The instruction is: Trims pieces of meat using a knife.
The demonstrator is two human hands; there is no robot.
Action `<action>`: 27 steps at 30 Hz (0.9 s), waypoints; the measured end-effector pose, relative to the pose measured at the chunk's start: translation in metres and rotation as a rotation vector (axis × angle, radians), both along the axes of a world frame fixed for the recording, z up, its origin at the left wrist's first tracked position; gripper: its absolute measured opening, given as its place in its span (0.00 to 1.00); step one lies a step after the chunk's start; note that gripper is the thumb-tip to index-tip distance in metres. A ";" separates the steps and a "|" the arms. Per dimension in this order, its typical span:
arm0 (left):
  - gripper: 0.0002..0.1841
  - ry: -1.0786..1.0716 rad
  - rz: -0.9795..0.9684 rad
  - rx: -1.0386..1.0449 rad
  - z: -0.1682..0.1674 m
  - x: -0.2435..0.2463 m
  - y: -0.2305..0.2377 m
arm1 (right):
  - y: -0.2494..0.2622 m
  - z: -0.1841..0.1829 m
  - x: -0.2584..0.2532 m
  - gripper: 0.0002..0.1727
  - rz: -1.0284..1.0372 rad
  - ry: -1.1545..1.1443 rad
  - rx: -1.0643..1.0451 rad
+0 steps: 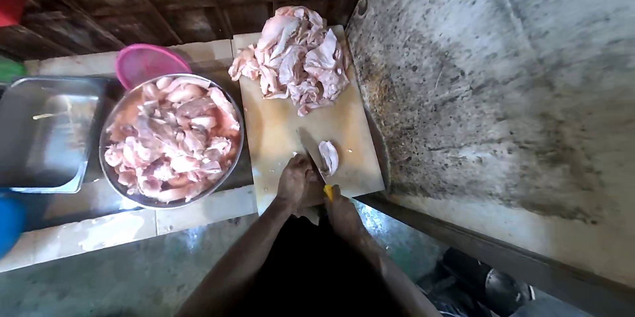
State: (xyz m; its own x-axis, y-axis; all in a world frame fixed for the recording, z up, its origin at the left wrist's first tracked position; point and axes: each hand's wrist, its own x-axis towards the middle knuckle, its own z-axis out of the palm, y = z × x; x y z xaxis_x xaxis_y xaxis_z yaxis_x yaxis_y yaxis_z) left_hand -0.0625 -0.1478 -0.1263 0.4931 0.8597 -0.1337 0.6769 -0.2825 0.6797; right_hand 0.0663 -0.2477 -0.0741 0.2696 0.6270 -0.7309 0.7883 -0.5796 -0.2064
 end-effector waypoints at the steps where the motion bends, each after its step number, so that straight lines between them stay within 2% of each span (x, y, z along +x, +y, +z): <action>1: 0.05 0.015 -0.008 0.002 -0.001 -0.001 0.003 | 0.007 -0.005 0.002 0.27 -0.007 0.016 0.019; 5: 0.05 -0.039 0.015 0.006 -0.006 -0.024 0.000 | -0.018 -0.020 0.033 0.26 -0.056 0.213 0.091; 10: 0.06 -0.190 0.223 0.033 -0.013 -0.068 -0.020 | -0.091 -0.046 0.075 0.27 -0.220 0.432 0.238; 15: 0.14 -0.045 0.393 -0.074 -0.004 -0.064 -0.021 | -0.098 -0.043 0.069 0.26 -0.309 0.472 0.298; 18: 0.21 0.075 0.364 -0.173 0.007 -0.036 -0.008 | -0.090 -0.032 0.054 0.25 -0.345 0.410 0.368; 22: 0.16 0.044 0.153 -0.144 0.010 -0.001 -0.011 | -0.088 -0.026 0.038 0.24 -0.343 0.365 0.442; 24: 0.21 0.048 0.060 -0.122 0.008 0.003 -0.017 | -0.091 -0.023 0.036 0.23 -0.333 0.330 0.458; 27: 0.25 0.091 0.083 -0.089 0.008 -0.008 -0.027 | -0.104 -0.019 0.037 0.22 -0.329 0.257 0.457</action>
State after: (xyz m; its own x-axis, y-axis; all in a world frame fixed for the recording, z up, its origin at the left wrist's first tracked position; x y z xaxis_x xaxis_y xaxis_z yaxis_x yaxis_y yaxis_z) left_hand -0.0708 -0.1748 -0.1185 0.4034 0.8797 -0.2518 0.7553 -0.1647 0.6343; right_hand 0.1037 -0.3517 -0.0931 0.3536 0.8059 -0.4749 0.4754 -0.5921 -0.6507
